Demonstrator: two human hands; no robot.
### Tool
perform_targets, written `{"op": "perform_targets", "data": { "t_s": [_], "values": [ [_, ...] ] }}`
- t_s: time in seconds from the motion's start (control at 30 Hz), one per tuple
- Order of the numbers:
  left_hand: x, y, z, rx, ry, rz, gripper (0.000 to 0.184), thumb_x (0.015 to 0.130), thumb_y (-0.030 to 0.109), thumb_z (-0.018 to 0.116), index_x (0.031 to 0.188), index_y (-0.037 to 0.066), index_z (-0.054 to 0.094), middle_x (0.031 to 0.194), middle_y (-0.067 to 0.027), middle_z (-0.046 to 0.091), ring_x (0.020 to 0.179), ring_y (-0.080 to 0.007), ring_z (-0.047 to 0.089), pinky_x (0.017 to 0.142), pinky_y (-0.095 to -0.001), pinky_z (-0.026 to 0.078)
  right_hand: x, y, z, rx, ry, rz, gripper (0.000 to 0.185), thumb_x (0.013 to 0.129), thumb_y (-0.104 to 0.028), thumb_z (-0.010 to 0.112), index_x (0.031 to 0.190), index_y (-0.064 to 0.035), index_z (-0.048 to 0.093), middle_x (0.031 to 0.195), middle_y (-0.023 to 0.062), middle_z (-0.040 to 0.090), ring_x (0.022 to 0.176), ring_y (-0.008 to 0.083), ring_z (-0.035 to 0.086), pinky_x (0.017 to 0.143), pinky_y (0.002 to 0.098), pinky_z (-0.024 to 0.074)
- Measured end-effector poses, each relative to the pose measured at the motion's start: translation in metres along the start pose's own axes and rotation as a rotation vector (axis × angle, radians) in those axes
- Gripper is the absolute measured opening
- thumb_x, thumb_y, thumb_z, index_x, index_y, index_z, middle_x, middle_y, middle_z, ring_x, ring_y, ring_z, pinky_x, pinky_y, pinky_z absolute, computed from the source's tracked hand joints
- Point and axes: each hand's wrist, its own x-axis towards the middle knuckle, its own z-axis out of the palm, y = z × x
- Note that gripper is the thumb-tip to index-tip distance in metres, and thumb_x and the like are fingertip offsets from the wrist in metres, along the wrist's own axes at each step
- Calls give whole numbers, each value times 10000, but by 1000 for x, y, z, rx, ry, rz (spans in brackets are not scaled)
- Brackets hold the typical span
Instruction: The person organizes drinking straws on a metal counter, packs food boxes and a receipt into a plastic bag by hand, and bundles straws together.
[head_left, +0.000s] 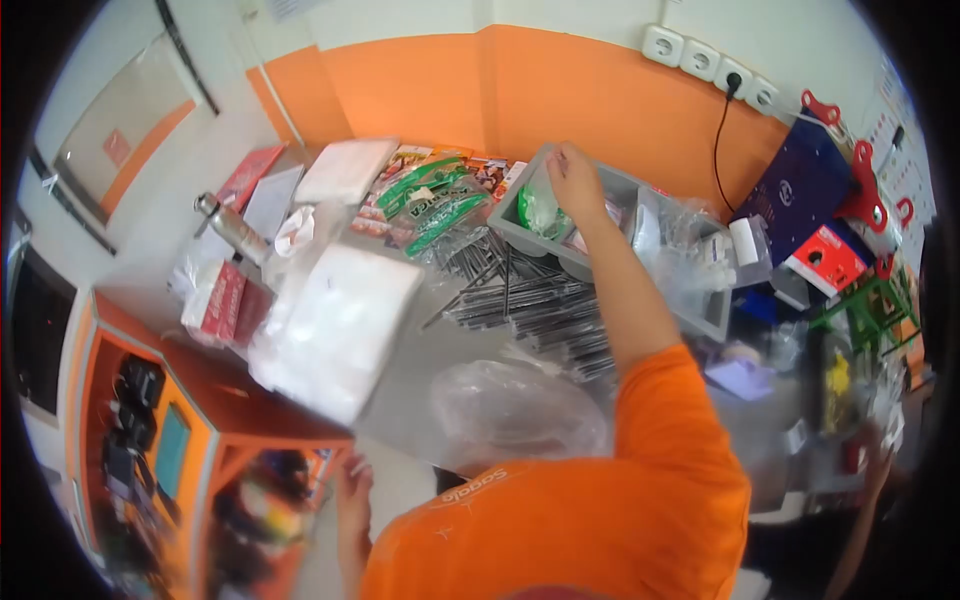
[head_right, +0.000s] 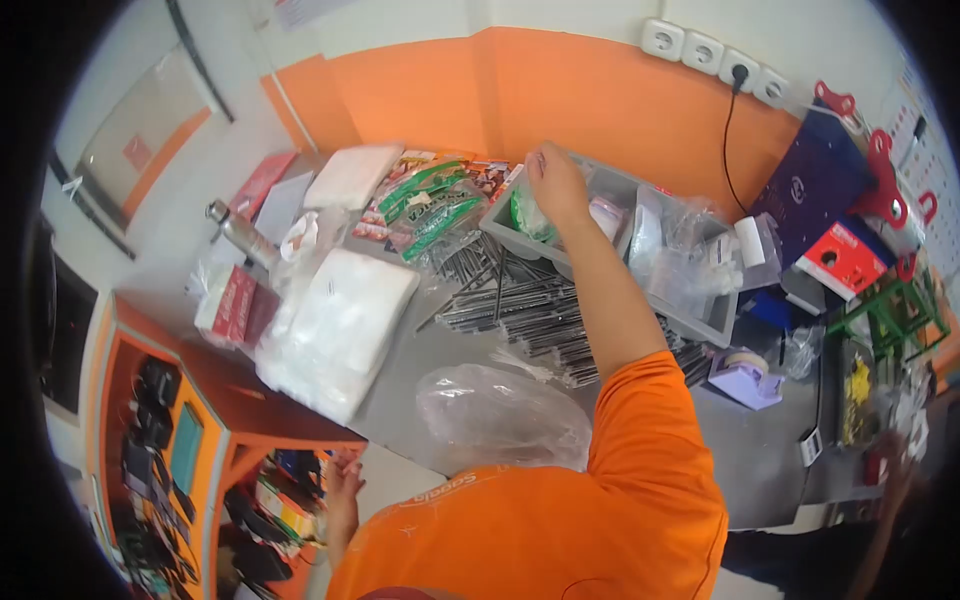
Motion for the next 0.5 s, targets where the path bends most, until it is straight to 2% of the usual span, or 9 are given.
{"op": "perform_targets", "data": {
  "t_s": [0.07, 0.13, 0.23, 0.27, 0.33, 0.37, 0.43, 0.47, 0.5],
  "values": [
    [0, 14, 9, -46, 37, 62, 444, 843, 119, 527, 1252, 75, 360, 1169, -97, 457, 1034, -187, 457, 831, -303, 393, -2, -15, -9, -10, -39, -67, 216, 817, -226, 545, 897, -26, 569, 745, 171, 582, 742, 306, 582, 701, 340, 460],
    [12, 17, 10, 18, -69, 177, 449, 846, 115, 527, 1255, 57, 351, 1173, -103, 455, 1040, -197, 461, 863, -316, 390, 2, -38, -27, 74, 104, -61, 198, 837, -212, 522, 876, -22, 559, 743, 141, 582, 696, 238, 570, 671, 313, 452],
    [29, 37, 19, 0, -179, 253, 451, 848, 113, 530, 1255, 46, 349, 1178, -106, 452, 1049, -208, 465, 882, -329, 389, -4, -85, -67, 364, 350, -333, 200, 850, -223, 507, 840, -30, 557, 758, 114, 577, 713, 279, 557, 639, 347, 434],
    [34, 40, 19, 9, -202, 264, 451, 848, 113, 530, 1255, 46, 349, 1178, -106, 452, 1049, -208, 465, 882, -329, 389, -12, -96, -87, 347, 372, -327, 200, 850, -223, 507, 840, -30, 557, 758, 114, 577, 713, 279, 557, 639, 347, 434],
    [50, 48, 18, 34, -277, 289, 446, 847, 107, 529, 1253, 49, 354, 1178, -110, 450, 1053, -217, 469, 869, -329, 400, -31, -110, -119, 855, -224, -3, 213, 854, -225, 511, 902, -20, 545, 784, 89, 579, 728, 158, 539, 641, 309, 439],
    [60, 46, 15, 69, -306, 340, 442, 844, 121, 543, 1245, 56, 368, 1179, -100, 458, 1062, -221, 469, 848, -329, 407, -34, -109, -127, 842, -192, 7, 213, 854, -225, 511, 902, -20, 545, 784, 89, 579, 728, 158, 539, 641, 309, 439],
    [72, 48, 8, 197, -286, 350, 452, 837, 137, 558, 1243, 62, 373, 1181, -93, 463, 1064, -222, 470, 846, -333, 402, -34, -107, -141, -68, -676, -101, 251, 839, -238, 512, 953, -17, 547, 842, 128, 589, 799, 209, 568, 719, 327, 451],
    [80, 50, 4, 311, -228, 357, 463, 830, 153, 574, 1241, 68, 379, 1183, -85, 468, 1066, -222, 471, 844, -337, 398, -37, -100, -145, -80, -649, -92, 251, 839, -238, 512, 953, -17, 547, 842, 128, 589, 799, 209, 568, 719, 327, 451],
    [87, 48, -1, 371, -200, 346, 483, 814, 183, 603, 1235, 79, 391, 1190, -77, 475, 1057, -220, 480, 849, -351, 386, -40, -84, -144, -478, -496, -63, 289, 830, -272, 510, 968, -23, 558, 886, 147, 593, 839, 236, 576, 764, 342, 445]
  ]
}}
